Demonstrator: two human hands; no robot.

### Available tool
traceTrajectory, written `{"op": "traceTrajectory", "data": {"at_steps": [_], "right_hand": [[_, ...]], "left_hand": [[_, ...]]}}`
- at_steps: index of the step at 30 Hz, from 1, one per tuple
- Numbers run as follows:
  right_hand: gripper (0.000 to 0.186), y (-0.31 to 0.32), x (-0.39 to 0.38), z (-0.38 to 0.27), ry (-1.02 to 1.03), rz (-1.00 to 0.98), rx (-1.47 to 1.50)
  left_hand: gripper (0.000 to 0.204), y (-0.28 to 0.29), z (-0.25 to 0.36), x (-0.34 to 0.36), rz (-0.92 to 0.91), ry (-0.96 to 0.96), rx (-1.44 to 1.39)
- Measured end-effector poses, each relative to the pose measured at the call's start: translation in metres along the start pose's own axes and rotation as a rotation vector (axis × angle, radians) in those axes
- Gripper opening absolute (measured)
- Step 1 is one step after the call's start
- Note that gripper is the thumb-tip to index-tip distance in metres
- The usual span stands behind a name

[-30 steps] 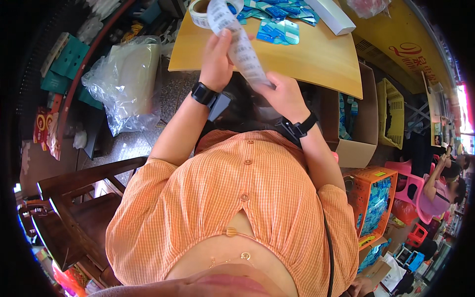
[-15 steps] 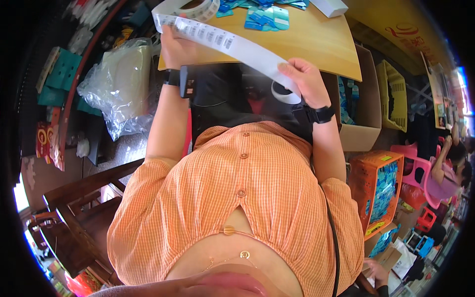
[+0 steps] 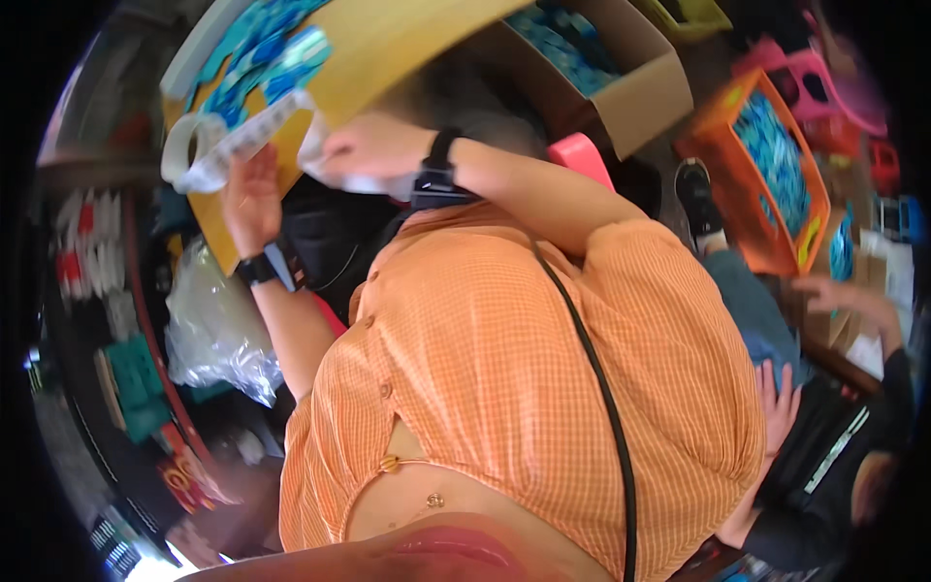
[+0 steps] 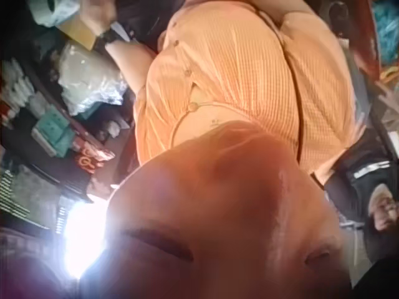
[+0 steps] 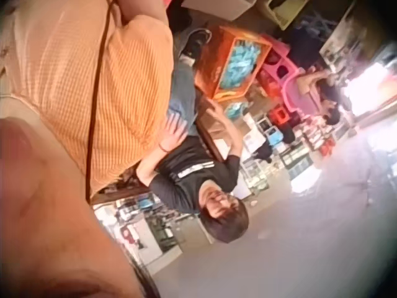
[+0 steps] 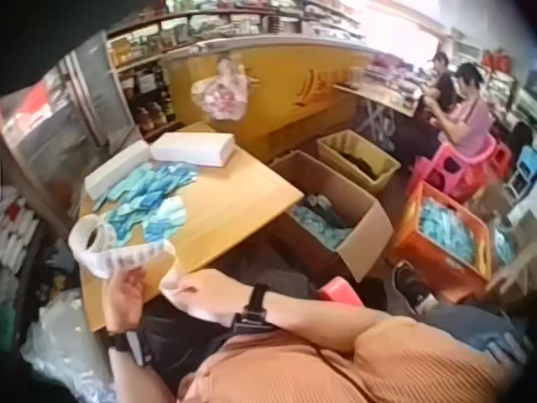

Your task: Apply small white labels to blue product packets on a workbench.

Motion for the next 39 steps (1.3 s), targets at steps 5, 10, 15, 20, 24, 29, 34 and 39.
{"op": "traceTrajectory", "data": {"at_steps": [5,10,15,20,24,29,34,39], "right_hand": [[0.037,-0.025,0.004,-0.004,0.042,-0.106,-0.035],[0.038,-0.025,0.004,-0.006,0.043,-0.104,-0.061],[0.036,-0.034,0.006,-0.001,0.045,-0.143,-0.092],[0.033,-0.035,0.001,-0.003,-0.002,-0.243,-0.141],[0.043,0.000,-0.011,-0.015,-0.077,-0.217,-0.392],[0.035,0.088,0.016,-0.013,0.059,0.105,-0.343],[0.050,0.123,0.075,0.015,0.008,0.110,-0.744],[0.065,0.121,0.060,0.027,-0.101,-0.092,-0.889]], "left_hand": [[0.038,0.014,0.008,-0.002,0.095,-0.050,0.109],[0.043,0.018,0.013,0.001,0.121,-0.046,0.183],[0.043,0.017,0.013,-0.001,0.146,-0.064,0.175],[0.030,0.002,0.011,-0.004,0.039,-0.075,0.074],[0.020,0.004,0.030,-0.013,0.315,-0.086,0.389],[0.030,-0.004,0.044,-0.020,0.463,0.002,0.783],[0.033,-0.006,0.049,-0.021,0.468,-0.033,0.952],[0.040,-0.012,0.062,-0.022,0.517,0.026,1.364]]}}
Point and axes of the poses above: each hand's wrist, its own x-axis towards the middle knuckle, its own y-axis out of the back of the hand, z = x × y, the point moved 6 cm from there along x, towards the middle knuckle, and after that the axes turned 11 degrees about -z, right-handed, at the moved point
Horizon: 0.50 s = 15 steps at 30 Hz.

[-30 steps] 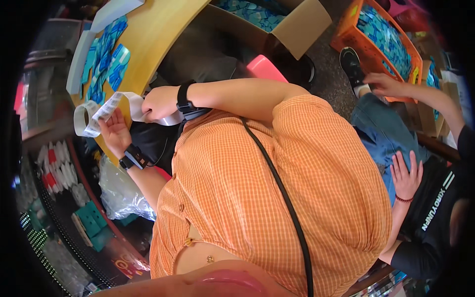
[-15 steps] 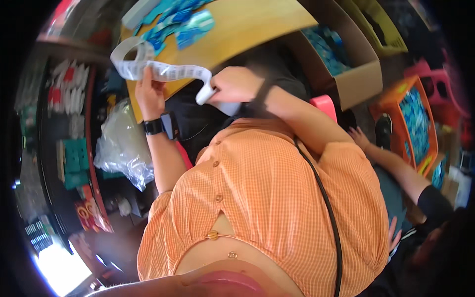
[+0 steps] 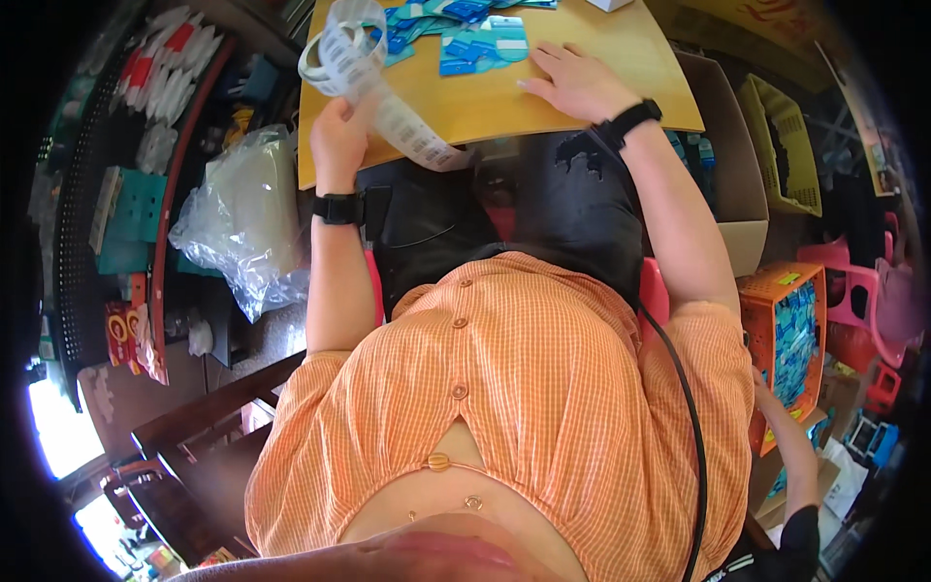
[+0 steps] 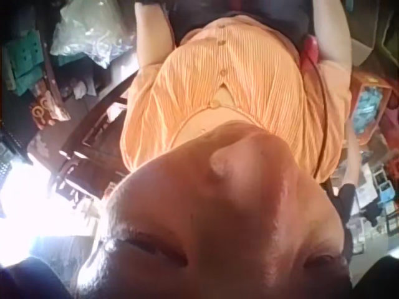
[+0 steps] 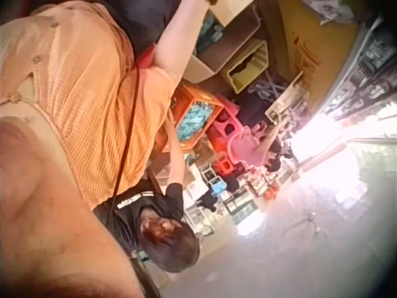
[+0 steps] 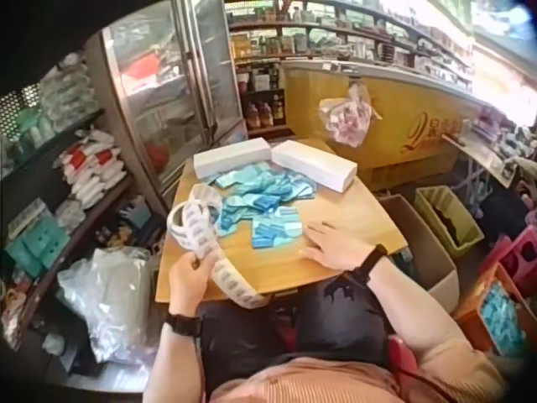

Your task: Apply small white labels to blue product packets on a workbench.

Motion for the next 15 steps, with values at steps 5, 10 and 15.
{"op": "traceTrajectory", "data": {"at_steps": [5,10,15], "right_hand": [[0.067,-0.017,-0.045,-0.016,0.004,0.139,-0.058],[0.066,-0.025,-0.035,-0.031,0.051,0.182,0.043],[0.073,-0.027,-0.003,-0.029,-0.022,0.154,0.039]], "left_hand": [[0.042,-0.018,0.009,-0.008,-0.137,-0.007,-0.078],[0.038,-0.017,0.019,-0.007,-0.056,-0.106,-0.097],[0.036,-0.006,-0.004,-0.002,-0.125,0.184,-0.271]]}}
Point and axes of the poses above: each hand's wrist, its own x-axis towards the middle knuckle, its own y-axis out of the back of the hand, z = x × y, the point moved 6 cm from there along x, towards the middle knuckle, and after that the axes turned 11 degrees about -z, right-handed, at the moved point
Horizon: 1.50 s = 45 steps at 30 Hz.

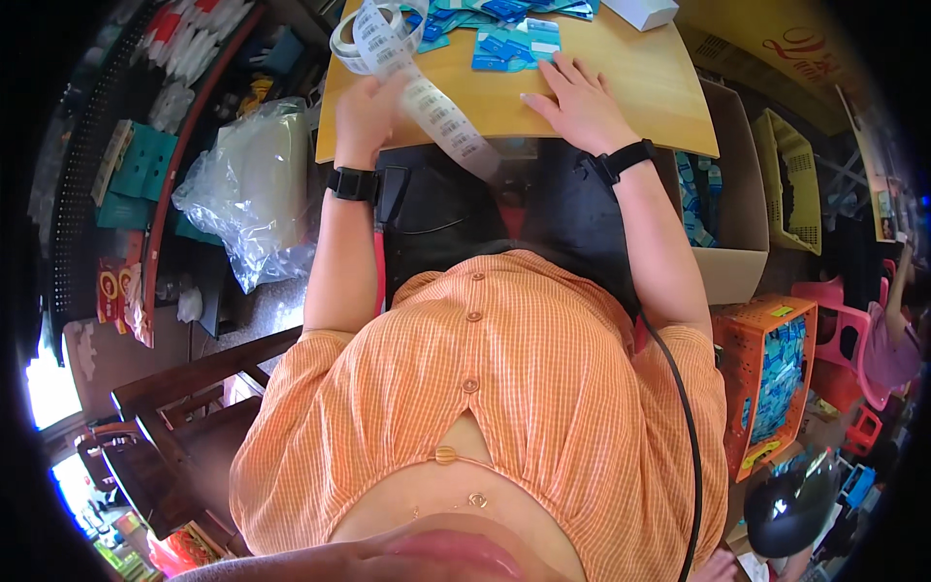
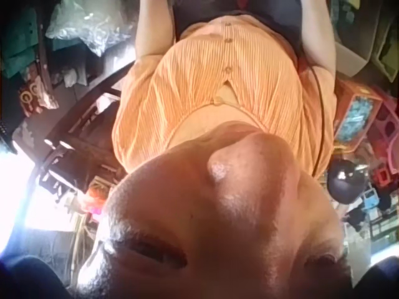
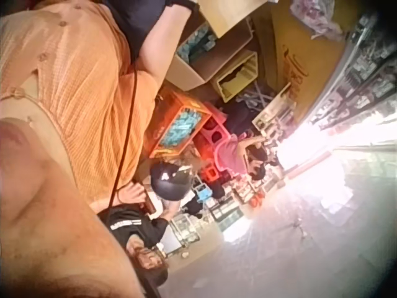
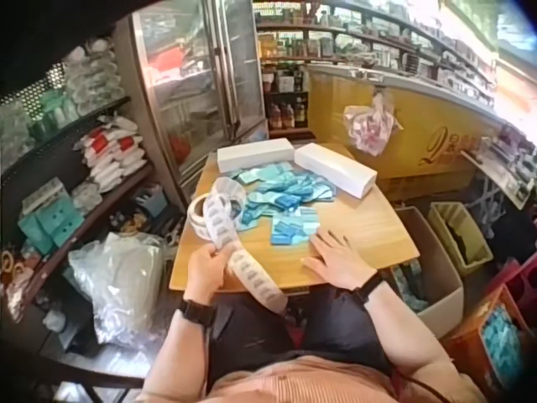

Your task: Apply small white labels to blue product packets on a workbench.

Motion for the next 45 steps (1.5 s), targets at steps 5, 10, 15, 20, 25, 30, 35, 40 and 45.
{"op": "traceTrajectory", "data": {"at_steps": [5,10,15,20,25,30,35,40,45], "right_hand": [[0.068,0.004,-0.013,0.005,0.044,-0.005,-0.001],[0.057,0.012,-0.043,-0.043,0.210,0.106,0.130],[0.056,0.004,-0.033,-0.116,0.454,0.156,0.166],[0.044,-0.003,-0.009,-0.113,0.339,0.031,0.262],[0.055,0.020,0.014,-0.050,0.206,0.120,0.119],[0.069,0.021,0.006,-0.002,0.049,-0.043,-0.068],[0.060,0.022,-0.046,-0.023,0.050,-0.010,-0.035],[0.035,0.029,-0.048,-0.065,0.353,0.188,0.179],[0.026,0.011,-0.036,-0.083,0.436,0.220,0.188]], "left_hand": [[0.034,0.005,0.004,-0.003,0.265,-0.255,0.086],[0.035,0.004,0.002,-0.003,0.296,-0.307,0.170],[0.038,0.002,-0.006,0.003,0.157,-0.173,-0.198],[0.031,-0.013,0.011,-0.018,0.466,-0.548,-0.050],[0.022,-0.057,0.009,-0.012,-0.050,-0.561,0.399],[0.016,-0.066,0.020,-0.020,-0.065,-0.843,0.458],[0.015,-0.058,0.017,-0.018,0.091,-0.769,0.519],[0.015,-0.073,0.018,-0.022,-0.062,-0.797,0.423],[0.018,-0.077,0.017,-0.023,-0.138,-0.767,0.413]]}}
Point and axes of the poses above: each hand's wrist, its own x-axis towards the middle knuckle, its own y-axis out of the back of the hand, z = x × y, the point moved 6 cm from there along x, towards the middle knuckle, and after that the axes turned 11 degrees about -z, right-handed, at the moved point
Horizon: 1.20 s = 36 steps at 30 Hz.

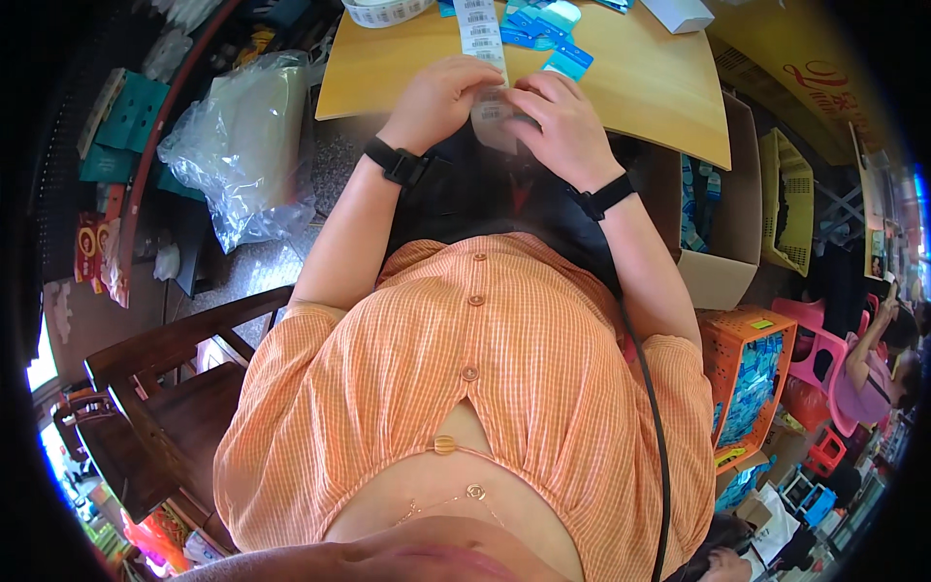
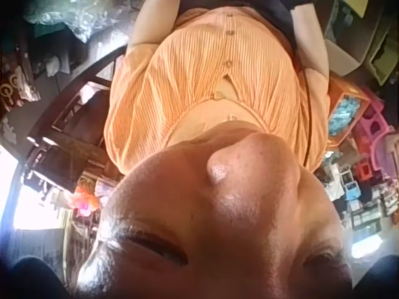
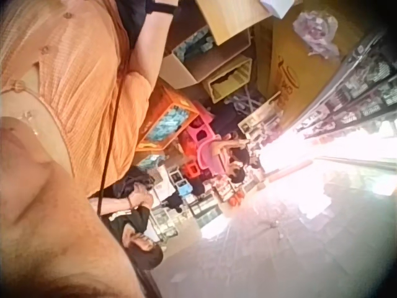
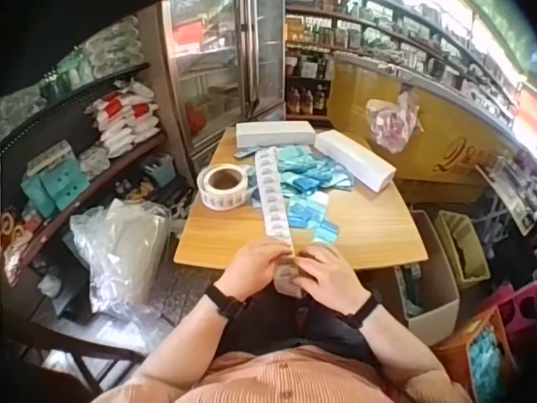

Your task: Apply small white labels to blue product packets on a workbench.

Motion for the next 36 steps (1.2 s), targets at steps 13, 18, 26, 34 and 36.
{"op": "traceTrajectory", "data": {"at_steps": [13,18,26,34,36], "right_hand": [[0.010,0.029,-0.015,0.031,-0.279,0.158,0.311],[0.019,0.026,-0.019,0.087,-0.565,0.183,0.660],[0.020,0.010,0.002,0.090,-0.394,0.054,0.618],[0.020,0.028,0.014,0.087,-0.480,0.038,0.813],[0.021,0.025,0.002,0.092,-0.723,-0.068,0.929]], "left_hand": [[0.015,0.006,0.010,0.002,0.061,-0.037,0.047],[0.029,-0.008,0.028,0.003,-0.054,-0.041,0.064],[0.046,-0.015,0.045,0.002,-0.228,-0.021,0.278],[0.047,-0.015,0.048,0.002,-0.237,0.012,0.250],[0.048,-0.014,0.048,0.002,-0.221,0.031,0.239]]}}
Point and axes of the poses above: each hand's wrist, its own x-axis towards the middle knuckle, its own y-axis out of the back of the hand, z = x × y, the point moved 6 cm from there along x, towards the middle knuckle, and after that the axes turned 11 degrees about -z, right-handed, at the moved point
